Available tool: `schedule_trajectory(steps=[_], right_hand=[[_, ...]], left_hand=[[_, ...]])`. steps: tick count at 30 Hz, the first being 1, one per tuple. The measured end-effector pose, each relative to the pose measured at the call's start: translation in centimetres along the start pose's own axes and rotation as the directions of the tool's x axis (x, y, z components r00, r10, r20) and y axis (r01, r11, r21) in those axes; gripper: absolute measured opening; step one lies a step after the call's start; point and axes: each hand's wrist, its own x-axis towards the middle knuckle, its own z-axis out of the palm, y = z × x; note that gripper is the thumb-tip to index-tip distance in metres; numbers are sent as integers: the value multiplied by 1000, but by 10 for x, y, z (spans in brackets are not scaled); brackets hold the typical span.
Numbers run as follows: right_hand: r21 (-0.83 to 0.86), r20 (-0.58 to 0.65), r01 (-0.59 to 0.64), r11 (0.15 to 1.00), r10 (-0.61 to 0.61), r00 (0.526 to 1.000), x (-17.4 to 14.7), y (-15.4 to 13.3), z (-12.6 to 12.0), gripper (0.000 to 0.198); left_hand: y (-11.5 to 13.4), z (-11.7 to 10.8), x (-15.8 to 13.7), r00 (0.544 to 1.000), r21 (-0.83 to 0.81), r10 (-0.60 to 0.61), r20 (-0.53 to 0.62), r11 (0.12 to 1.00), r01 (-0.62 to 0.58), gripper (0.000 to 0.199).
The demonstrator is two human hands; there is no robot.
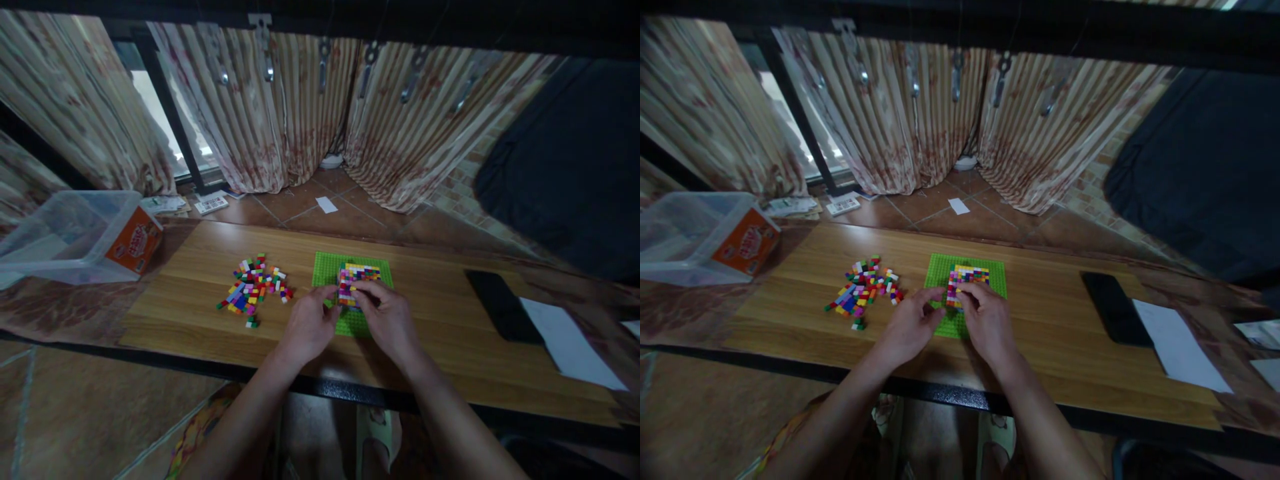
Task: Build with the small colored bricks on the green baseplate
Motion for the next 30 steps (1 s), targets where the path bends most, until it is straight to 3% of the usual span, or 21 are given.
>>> schedule_trajectory(steps=[6, 14, 24, 30], right_hand=[[-11, -30, -35, 999, 34, 999, 3, 0, 7, 15], [-144, -113, 96, 985, -113, 987, 3, -1, 15, 18], [-306, -26, 170, 937, -187, 982, 7, -2, 6, 25], [-343, 3, 208, 916, -220, 975, 8, 1, 2, 25]], left_hand=[[2, 2, 0, 1000, 10, 25, -2, 1000, -25, 38], [3, 3, -1, 998, 28, 68, -18, 997, -67, 37], [3, 13, 8, 978, 122, 119, -173, 988, -99, 36], [2, 17, 22, 978, 191, 137, -155, 976, -106, 35]])
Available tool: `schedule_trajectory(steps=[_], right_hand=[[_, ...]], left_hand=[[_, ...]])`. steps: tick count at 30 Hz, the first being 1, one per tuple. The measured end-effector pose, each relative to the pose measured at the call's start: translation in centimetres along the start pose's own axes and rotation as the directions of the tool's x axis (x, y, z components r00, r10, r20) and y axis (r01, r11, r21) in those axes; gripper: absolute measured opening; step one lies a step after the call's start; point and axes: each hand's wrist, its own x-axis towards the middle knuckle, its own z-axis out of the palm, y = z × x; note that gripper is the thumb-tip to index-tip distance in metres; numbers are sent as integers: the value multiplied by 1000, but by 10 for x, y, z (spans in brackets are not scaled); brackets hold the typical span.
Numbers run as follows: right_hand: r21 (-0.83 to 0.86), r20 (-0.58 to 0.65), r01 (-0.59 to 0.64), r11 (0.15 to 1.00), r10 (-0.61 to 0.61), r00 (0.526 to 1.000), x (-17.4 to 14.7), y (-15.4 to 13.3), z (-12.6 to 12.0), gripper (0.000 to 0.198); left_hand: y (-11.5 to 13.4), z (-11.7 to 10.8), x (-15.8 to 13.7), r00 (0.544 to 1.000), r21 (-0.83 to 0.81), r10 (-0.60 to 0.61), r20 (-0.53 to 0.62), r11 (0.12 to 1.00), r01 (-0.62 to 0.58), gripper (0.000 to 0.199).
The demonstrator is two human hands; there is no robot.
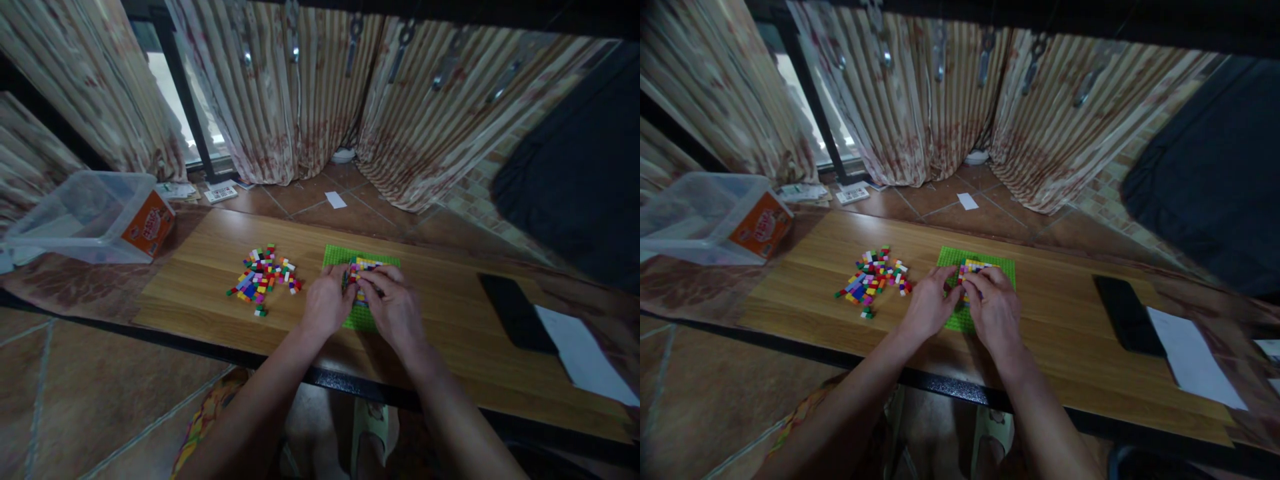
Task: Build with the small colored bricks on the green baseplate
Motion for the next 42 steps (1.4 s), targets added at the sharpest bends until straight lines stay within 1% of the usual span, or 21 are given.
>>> schedule_trajectory(steps=[3, 9, 15, 19, 23, 25, 30, 34, 36, 38, 42], right_hand=[[1, -3, 7, 1000, -7, 1000, 1, 2, 0, 24], [81, -3, -25, 996, 26, 1000, 6, 4, 3, 22], [131, 20, -88, 988, 86, 996, 10, 5, 4, 22], [148, 28, -110, 983, 108, 994, 12, 4, 5, 22], [162, 5, -125, 979, 126, 992, 11, 2, 6, 21], [194, -22, -136, 972, 143, 990, 10, 1, 5, 20], [336, -107, -206, 919, 254, 961, 9, 3, 3, 19], [406, -125, -245, 880, 320, 939, 9, 9, 3, 20], [412, -134, -251, 876, 331, 934, 8, 11, 2, 21], [406, -149, -252, 878, 335, 930, 8, 11, 0, 22], [405, -179, -250, 880, 344, 922, 10, 11, -4, 22]], left_hand=[[-1, 0, 4, 999, 13, 20, 29, 1000, -20, 31], [-2, 1, 8, 999, -18, 45, 27, 999, -44, 28], [-6, 1, 11, 999, -72, 29, 34, 997, -26, 23], [-7, 0, 12, 999, -111, 24, 34, 994, -20, 26], [-6, 0, 12, 999, -110, 33, 28, 993, -30, 24], [-6, 0, 12, 999, -107, 43, 26, 993, -40, 22], [-5, 0, 12, 999, -127, 21, 24, 992, -18, 25], [-5, -2, 10, 999, -154, -10, 42, 988, 16, 30], [-6, -3, 9, 997, -187, -29, 66, 982, 41, 33], [-9, -3, 10, 995, -264, -41, 91, 962, 64, 37], [-15, 1, 14, 990, -478, -86, 110, 869, 129, 33]])
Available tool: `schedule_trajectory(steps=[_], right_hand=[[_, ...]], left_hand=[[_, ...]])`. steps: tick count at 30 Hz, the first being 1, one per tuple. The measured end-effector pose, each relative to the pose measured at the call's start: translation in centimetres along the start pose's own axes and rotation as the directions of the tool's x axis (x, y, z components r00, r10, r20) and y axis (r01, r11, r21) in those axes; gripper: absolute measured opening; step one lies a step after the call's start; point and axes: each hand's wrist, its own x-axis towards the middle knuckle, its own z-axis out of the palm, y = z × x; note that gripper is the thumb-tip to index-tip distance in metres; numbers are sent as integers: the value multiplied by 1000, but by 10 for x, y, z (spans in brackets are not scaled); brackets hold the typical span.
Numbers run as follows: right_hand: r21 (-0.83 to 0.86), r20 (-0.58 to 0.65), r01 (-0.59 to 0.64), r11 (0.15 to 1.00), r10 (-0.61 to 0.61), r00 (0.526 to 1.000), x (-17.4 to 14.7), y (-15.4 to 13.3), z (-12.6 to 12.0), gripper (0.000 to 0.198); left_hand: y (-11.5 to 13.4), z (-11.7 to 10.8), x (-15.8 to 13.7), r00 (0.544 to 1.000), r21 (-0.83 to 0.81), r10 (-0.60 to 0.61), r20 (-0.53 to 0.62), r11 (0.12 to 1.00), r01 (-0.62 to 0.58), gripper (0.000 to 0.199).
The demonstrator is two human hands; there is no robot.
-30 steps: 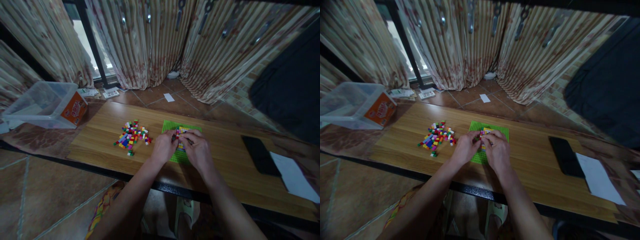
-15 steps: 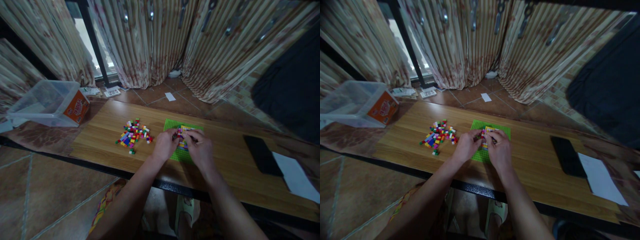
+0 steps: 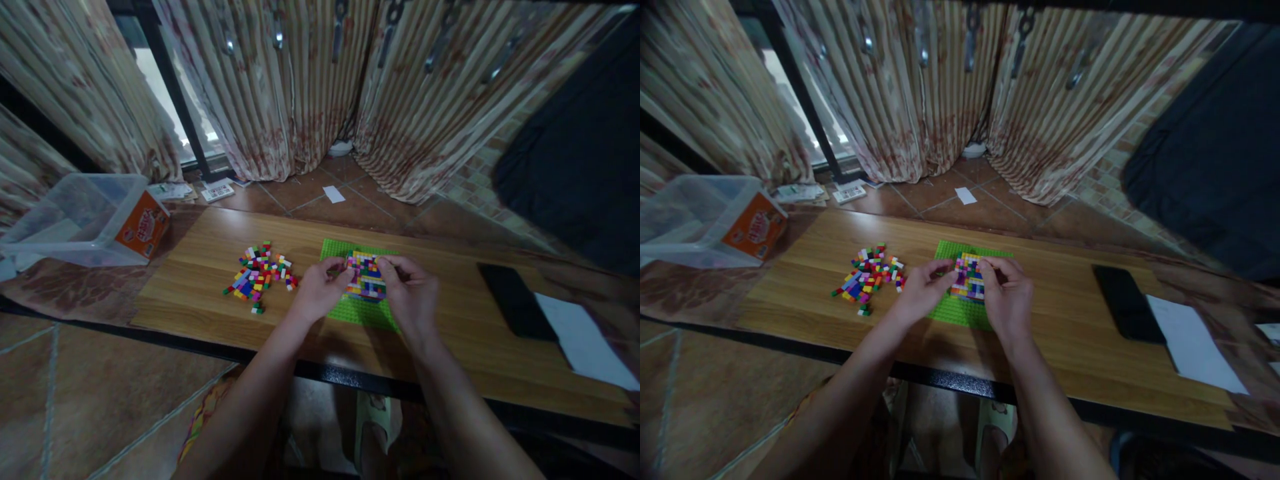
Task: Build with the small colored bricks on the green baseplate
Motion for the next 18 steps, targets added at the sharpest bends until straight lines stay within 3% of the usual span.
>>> schedule_trajectory(steps=[9, 13, 18], right_hand=[[14, -5, -16, 1000, 16, 1000, -2, -1, -5, 21], [9, 6, -36, 999, 36, 999, -6, -4, -7, 21], [11, 9, -11, 1000, 11, 1000, -10, -7, -4, 21]], left_hand=[[-8, 13, 12, 992, -91, -122, -24, 989, 120, 27], [-4, 18, 15, 962, -249, -271, -31, 934, 255, 26], [-2, 22, 18, 931, -244, -354, -86, 914, 325, 28]])
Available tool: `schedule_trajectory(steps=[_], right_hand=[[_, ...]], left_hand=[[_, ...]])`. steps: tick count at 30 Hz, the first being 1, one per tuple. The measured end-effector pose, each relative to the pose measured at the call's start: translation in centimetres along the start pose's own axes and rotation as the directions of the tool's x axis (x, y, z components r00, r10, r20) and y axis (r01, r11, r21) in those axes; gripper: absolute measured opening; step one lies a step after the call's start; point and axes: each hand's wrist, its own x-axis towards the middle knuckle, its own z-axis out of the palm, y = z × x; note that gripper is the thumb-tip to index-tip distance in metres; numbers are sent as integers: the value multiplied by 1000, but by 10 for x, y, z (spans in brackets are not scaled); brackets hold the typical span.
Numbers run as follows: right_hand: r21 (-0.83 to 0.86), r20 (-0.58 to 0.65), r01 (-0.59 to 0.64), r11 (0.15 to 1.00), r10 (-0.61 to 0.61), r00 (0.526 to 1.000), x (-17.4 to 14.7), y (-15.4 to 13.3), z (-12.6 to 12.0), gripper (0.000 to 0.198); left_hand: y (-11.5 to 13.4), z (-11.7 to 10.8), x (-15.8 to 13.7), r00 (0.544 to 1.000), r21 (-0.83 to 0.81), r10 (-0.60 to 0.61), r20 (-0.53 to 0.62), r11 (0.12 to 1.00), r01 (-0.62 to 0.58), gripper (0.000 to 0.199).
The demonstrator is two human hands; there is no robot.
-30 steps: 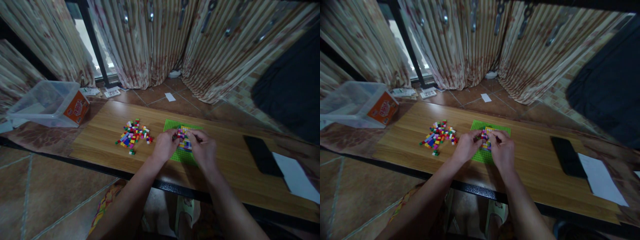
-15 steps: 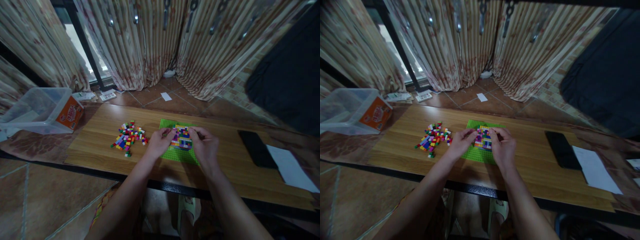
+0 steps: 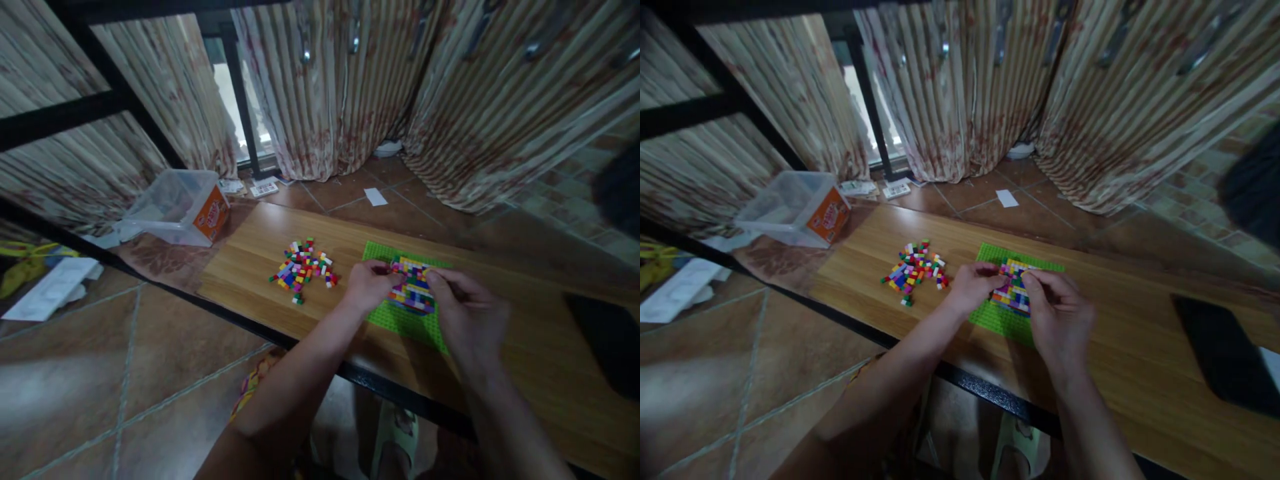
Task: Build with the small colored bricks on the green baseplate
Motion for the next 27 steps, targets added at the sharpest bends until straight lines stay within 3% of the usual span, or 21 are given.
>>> schedule_trajectory(steps=[8, 11, 14, 15, 17, 18, 20, 23, 27], right_hand=[[37, 74, 19, 999, -22, 997, -13, -10, 8, 20], [96, 113, -40, 995, 29, 993, -21, -13, 13, 22], [160, 147, -100, 982, 77, 986, -26, -14, 18, 23], [180, 159, -110, 977, 82, 984, -28, -15, 20, 23], [204, 178, -107, 973, 71, 981, -29, -15, 22, 22], [205, 182, -100, 974, 62, 981, -29, -16, 22, 22], [196, 183, -80, 977, 44, 982, -28, -17, 23, 21], [186, 187, -63, 981, 28, 982, -27, -17, 25, 20], [188, 209, -44, 981, 4, 978, -28, -17, 26, 18]], left_hand=[[8, -3, -16, 992, 168, 123, -32, 979, -116, 28], [18, -28, -26, 970, 252, 235, -57, 944, -214, 34], [25, -76, -40, 942, 411, 336, 6, 858, -309, 23], [27, -95, -45, 949, 525, 316, -2, 807, -268, 23], [27, -130, -57, 961, 704, 235, -142, 707, -69, 20], [27, -144, -62, 957, 756, 197, -215, 653, 35, 17], [25, -164, -71, 965, 820, 102, -243, 553, 148, 21], [23, -169, -77, 971, 872, -26, -236, 435, 224, 32], [22, -154, -76, 974, 922, -74, -215, 314, 227, 33]])
